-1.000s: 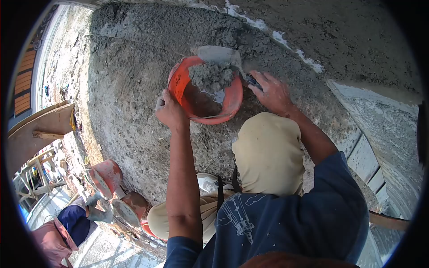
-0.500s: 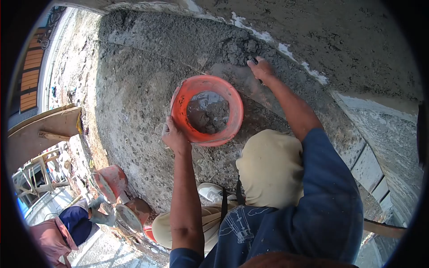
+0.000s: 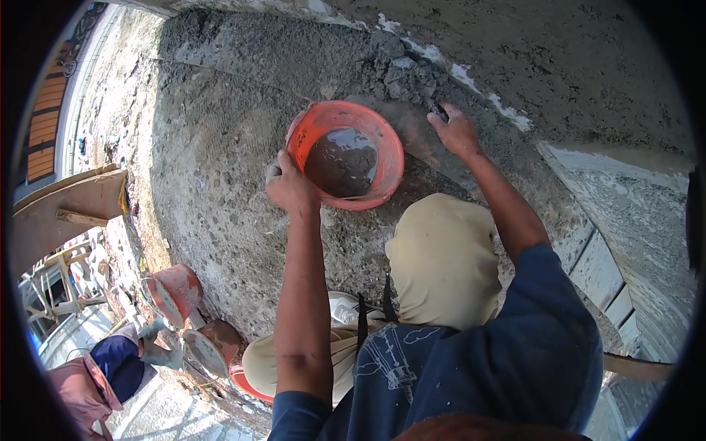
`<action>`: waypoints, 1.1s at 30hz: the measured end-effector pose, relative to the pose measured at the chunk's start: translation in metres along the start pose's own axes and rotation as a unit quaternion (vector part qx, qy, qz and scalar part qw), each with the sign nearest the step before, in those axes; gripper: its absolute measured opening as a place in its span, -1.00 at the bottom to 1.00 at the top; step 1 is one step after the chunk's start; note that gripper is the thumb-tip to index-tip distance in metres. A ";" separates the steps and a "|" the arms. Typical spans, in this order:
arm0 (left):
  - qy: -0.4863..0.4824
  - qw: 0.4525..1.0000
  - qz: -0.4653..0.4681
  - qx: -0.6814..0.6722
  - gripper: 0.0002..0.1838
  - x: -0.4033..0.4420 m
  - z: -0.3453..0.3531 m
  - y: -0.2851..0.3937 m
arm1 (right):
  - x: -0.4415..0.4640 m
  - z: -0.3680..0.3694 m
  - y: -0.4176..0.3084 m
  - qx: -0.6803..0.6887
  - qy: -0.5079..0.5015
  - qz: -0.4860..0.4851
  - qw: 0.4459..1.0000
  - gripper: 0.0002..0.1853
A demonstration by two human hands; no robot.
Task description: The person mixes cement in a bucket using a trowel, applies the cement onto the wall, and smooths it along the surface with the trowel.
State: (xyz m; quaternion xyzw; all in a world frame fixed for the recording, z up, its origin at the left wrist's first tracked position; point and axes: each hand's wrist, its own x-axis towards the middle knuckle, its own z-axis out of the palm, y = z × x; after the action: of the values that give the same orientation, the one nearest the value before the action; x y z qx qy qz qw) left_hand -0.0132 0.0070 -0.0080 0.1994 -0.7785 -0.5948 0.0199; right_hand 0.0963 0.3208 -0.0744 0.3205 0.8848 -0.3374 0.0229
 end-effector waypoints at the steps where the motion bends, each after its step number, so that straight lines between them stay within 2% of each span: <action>1: -0.002 1.000 0.000 0.010 -0.56 0.002 0.002 0.002 | -0.010 -0.006 -0.007 0.006 -0.003 0.006 1.000 -0.37; 3: -0.005 0.999 0.008 0.033 -0.56 0.001 0.005 0.007 | -0.034 -0.013 -0.027 0.019 -0.012 0.022 0.999 -0.41; 6: -0.011 0.999 0.022 0.048 -0.56 -0.005 0.012 0.024 | -0.069 -0.027 -0.064 0.049 -0.067 -0.039 0.996 -0.43; 9: -0.025 0.999 0.006 0.033 -0.55 -0.007 0.016 0.027 | -0.089 -0.038 -0.080 -0.107 -0.165 -0.123 0.973 -0.45; 10: -0.023 0.999 -0.001 0.030 -0.54 -0.007 0.016 0.027 | -0.094 -0.042 -0.079 -0.113 -0.185 -0.100 0.971 -0.48; 13: -0.024 0.999 -0.009 0.032 -0.54 0.003 0.002 0.015 | -0.104 -0.024 0.002 0.089 -0.050 -0.100 0.990 -0.48; 14: -0.027 0.999 -0.010 0.020 -0.54 0.003 -0.002 0.013 | -0.110 -0.027 0.031 0.099 -0.060 -0.035 0.993 -0.46; 16: -0.036 0.999 -0.012 0.006 -0.55 0.003 -0.010 0.008 | -0.131 -0.046 0.085 0.028 -0.085 0.008 0.996 -0.44; 18: -0.046 0.999 -0.014 -0.002 -0.55 0.006 -0.016 0.004 | -0.142 -0.064 0.141 -0.014 -0.215 0.082 0.973 -0.38; 21: -0.080 0.996 -0.040 -0.017 -0.59 0.005 -0.021 0.003 | -0.123 -0.079 0.159 -0.076 -0.284 0.057 0.954 -0.27; 23: -0.055 0.998 -0.027 -0.018 -0.60 0.001 -0.014 0.007 | -0.082 -0.071 0.142 -0.123 -0.261 0.089 0.953 -0.20; 25: -0.039 0.999 -0.013 0.011 -0.59 -0.004 -0.010 0.011 | -0.025 -0.050 0.129 -0.144 -0.196 0.036 0.969 -0.19; 27: -0.027 0.997 0.006 0.072 -0.59 -0.006 -0.009 0.014 | 0.032 -0.030 0.102 -0.123 -0.124 0.054 0.983 -0.22; 28: -0.028 0.998 0.010 0.055 -0.59 -0.008 -0.009 0.013 | 0.055 -0.017 0.091 -0.123 -0.092 0.062 0.986 -0.24; 33: -0.011 0.999 0.028 0.010 -0.60 -0.016 -0.007 0.008 | 0.054 -0.005 0.049 -0.123 -0.006 0.066 0.990 -0.34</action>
State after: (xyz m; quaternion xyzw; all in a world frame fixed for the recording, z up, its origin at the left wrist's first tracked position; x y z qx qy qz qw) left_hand 0.0015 0.0073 0.0050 0.1711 -0.7901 -0.5880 0.0258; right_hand 0.0824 0.3811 -0.1130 0.3712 0.8964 -0.2252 0.0897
